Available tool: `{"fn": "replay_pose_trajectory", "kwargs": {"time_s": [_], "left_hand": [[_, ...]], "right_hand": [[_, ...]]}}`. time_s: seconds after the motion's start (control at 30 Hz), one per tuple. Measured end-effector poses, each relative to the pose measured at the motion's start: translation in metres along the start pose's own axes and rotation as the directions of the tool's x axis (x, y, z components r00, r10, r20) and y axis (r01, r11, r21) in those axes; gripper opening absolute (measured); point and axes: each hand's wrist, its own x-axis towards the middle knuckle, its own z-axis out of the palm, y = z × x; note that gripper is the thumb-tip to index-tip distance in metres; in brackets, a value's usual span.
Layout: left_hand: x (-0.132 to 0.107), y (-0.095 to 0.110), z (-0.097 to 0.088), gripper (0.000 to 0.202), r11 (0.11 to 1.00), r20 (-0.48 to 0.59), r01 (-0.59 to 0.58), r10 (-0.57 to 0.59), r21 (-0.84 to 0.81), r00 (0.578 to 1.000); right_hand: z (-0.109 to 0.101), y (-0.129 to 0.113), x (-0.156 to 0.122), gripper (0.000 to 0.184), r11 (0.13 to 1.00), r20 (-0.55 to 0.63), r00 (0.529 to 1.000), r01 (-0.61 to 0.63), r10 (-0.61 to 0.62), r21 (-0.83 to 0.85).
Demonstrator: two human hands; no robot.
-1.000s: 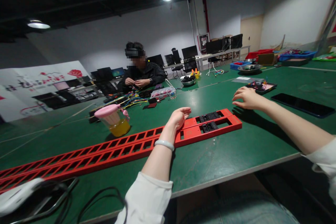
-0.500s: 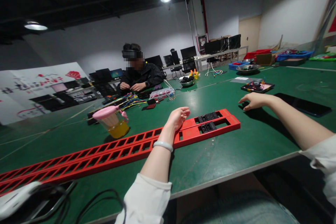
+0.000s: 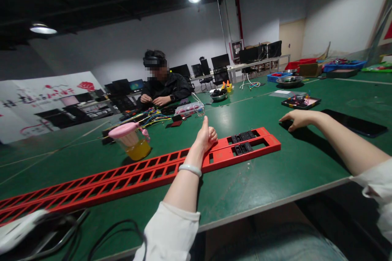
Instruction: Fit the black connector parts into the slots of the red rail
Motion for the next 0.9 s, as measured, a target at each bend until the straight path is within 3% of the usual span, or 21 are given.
{"fn": "replay_pose_trajectory", "kwargs": {"time_s": [0.17, 0.3, 0.43, 0.9], "left_hand": [[0.0003, -0.0003, -0.0012, 0.065, 1.000, 0.017, 0.010, -0.010, 0.002, 1.000], [-0.0005, 0.0009, -0.0018, 0.069, 1.000, -0.040, 0.005, -0.005, -0.001, 0.999], [-0.0016, 0.0024, -0.0024, 0.078, 0.999, -0.015, 0.036, -0.036, 0.007, 0.999], [0.0023, 0.0030, -0.0033, 0.066, 0.999, -0.049, 0.047, -0.048, -0.006, 0.998]], "right_hand": [[-0.0023, 0.0000, 0.0016, 0.045, 0.999, 0.023, 0.998, 0.053, -0.053, 0.000], [-0.0008, 0.0003, -0.0001, 0.056, 0.999, 0.008, 0.999, 0.042, -0.042, 0.035], [0.0006, 0.0028, -0.0041, 0.070, 0.996, 0.049, 0.998, 0.042, -0.046, 0.075], [-0.0009, -0.0008, -0.0071, 0.067, 0.999, 0.051, 0.998, 0.024, -0.026, 0.047]]}}
